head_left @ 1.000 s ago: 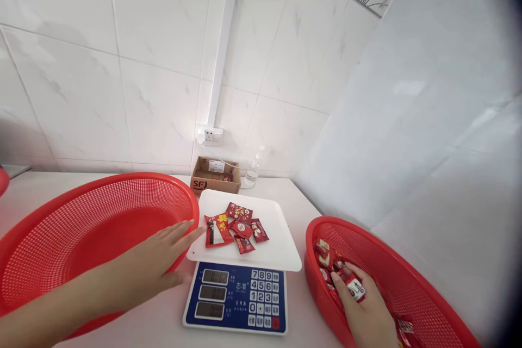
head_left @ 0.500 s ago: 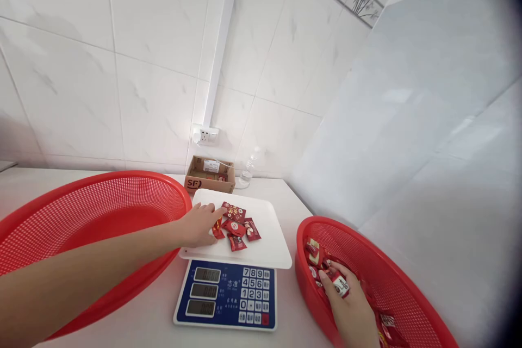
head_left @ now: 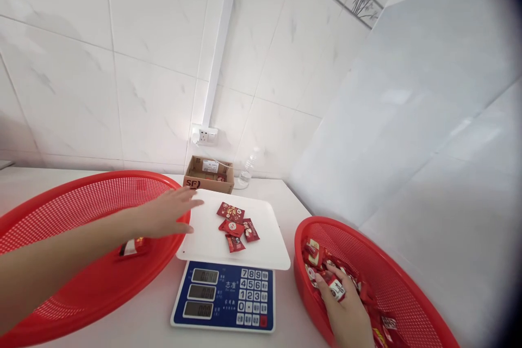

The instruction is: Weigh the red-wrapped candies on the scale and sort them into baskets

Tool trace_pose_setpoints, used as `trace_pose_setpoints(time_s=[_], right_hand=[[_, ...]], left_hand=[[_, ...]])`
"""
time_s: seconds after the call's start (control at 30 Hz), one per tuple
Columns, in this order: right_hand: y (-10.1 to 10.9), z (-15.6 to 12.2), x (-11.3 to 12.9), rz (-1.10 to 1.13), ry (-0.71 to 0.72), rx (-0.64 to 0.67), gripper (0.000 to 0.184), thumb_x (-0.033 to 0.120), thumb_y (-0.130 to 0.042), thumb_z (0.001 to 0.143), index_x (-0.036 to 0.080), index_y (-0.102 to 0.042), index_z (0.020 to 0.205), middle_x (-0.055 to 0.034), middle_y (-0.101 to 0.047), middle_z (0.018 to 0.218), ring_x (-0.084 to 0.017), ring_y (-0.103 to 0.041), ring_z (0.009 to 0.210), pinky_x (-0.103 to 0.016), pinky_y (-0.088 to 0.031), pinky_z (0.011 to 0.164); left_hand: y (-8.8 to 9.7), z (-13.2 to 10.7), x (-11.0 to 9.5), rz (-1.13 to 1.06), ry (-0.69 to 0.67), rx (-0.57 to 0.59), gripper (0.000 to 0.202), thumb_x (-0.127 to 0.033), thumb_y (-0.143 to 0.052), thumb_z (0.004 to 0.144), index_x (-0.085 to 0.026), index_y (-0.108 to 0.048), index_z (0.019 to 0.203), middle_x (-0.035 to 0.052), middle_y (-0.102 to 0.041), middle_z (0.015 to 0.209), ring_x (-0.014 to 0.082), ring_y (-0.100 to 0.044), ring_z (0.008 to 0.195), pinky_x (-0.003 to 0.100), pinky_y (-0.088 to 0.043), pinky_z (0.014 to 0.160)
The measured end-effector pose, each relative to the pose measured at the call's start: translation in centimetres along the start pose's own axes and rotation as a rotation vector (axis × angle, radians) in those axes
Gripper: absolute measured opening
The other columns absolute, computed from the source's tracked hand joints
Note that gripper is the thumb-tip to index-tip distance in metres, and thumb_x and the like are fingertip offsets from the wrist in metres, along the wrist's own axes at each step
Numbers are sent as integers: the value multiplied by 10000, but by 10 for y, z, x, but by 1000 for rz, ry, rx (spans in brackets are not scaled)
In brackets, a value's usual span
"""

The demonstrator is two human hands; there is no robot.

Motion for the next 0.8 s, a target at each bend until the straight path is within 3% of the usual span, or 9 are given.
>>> trace_pose_setpoints(time_s=[0.07,0.2,0.33,0.43,0.57,0.7,0.8], right_hand=[[0,1,1,-1,12,-1,616,677,-566,633,227,-631,1048,-121,-620,1274,-387,-520,1203,-505,-389,1026],[3,2,2,-10,28,-13,580,661,-563,673,235,-636,1059,-114,-622,1268,-368,-557,1153,-494,-412,1009],[4,3,0,-51,31,0,565,649,-553,704,238,-634,1084,-107,-634,1249,-354,-577,1127,-474,-439,983],[4,3,-2,-53,48,-2,580,657,-562,700,233,-639,1088,-107,-643,1239,-358,-574,1132,-461,-455,966],[4,4,-3,-39,65,-18,575,665,-578,685,233,-649,1056,-107,-650,1231,-360,-571,1137,-458,-460,963],[4,5,-4,-49,63,-22,527,652,-575,700,258,-644,1042,-97,-648,1235,-348,-585,1115,-463,-457,969],[4,4,-3,-31,72,-28,474,638,-590,702,278,-648,1006,-82,-664,1211,-343,-587,1105,-465,-454,973]], left_hand=[[-12,12,-28,-21,-133,64,595,-353,-570,857,-282,-440,1433,54,-373,1565,300,-245,1462,475,-292,1150],[-35,37,-77,-39,-355,105,653,-110,-556,817,-282,-433,1434,41,-442,1525,257,-302,1442,424,-286,1166],[-51,58,-94,-20,-471,137,401,-194,-610,872,-227,-579,1271,96,-536,1414,291,-477,1304,527,-393,1067],[-56,66,-91,-2,-459,111,321,-302,-585,919,-200,-586,1224,93,-595,1291,254,-585,1142,508,-481,962],[-49,59,-74,-2,-369,58,352,-307,-587,919,-192,-554,1250,93,-589,1269,240,-610,1072,461,-530,883],[-27,36,-38,0,-202,16,277,-300,-582,921,-178,-586,1170,77,-621,1166,196,-633,940,395,-551,789],[-9,15,-2,-17,-72,-17,119,-196,-574,881,-175,-663,956,83,-675,969,216,-654,781,407,-550,697]])
Point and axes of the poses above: each hand's wrist, its own z-axis towards the middle knuckle, its own y-axis out of the back of the hand, x = y × z, the point moved 2 cm from there along z, towards the middle knuckle
